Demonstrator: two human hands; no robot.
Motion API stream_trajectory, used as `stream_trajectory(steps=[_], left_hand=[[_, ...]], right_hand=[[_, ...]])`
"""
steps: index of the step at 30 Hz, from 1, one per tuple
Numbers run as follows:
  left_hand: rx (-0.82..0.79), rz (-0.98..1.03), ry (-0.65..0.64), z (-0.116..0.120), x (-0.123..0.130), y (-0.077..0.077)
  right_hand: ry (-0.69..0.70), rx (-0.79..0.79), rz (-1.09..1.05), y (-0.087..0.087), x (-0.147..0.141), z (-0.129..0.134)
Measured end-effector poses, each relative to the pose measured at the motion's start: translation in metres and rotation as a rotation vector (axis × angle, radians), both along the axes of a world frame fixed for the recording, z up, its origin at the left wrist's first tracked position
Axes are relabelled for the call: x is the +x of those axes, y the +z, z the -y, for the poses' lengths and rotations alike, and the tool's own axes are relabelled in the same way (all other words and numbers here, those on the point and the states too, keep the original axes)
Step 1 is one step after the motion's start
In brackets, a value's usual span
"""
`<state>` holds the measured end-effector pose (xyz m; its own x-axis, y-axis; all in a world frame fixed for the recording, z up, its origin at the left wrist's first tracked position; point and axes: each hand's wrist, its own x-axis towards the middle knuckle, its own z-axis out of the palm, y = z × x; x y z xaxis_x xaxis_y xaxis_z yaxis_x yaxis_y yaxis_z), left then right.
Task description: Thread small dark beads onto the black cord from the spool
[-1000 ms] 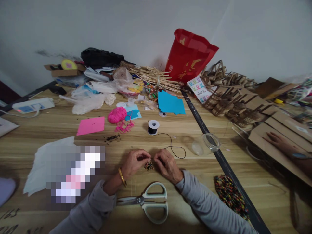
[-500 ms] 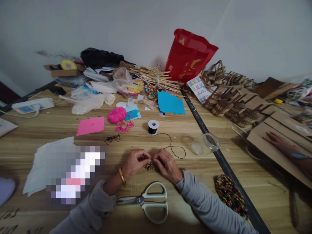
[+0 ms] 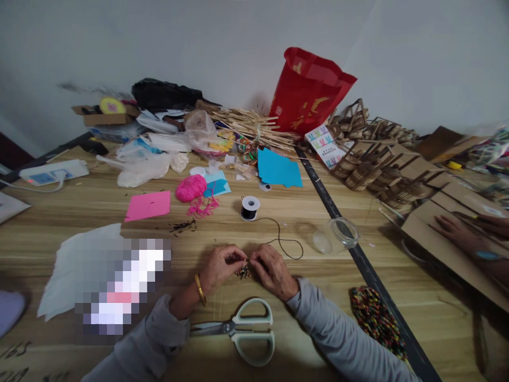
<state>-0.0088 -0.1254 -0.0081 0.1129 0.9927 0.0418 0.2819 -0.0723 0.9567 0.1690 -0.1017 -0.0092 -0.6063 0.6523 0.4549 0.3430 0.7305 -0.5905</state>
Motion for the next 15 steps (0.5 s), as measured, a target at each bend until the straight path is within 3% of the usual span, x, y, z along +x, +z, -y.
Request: stream_trajectory(steps=[15], left_hand=[[0.011,0.006,0.019,-0.0002,0.0006,-0.0009]], right_hand=[[-0.003,-0.015,0.019,-0.0007,0.0010,0.0004]])
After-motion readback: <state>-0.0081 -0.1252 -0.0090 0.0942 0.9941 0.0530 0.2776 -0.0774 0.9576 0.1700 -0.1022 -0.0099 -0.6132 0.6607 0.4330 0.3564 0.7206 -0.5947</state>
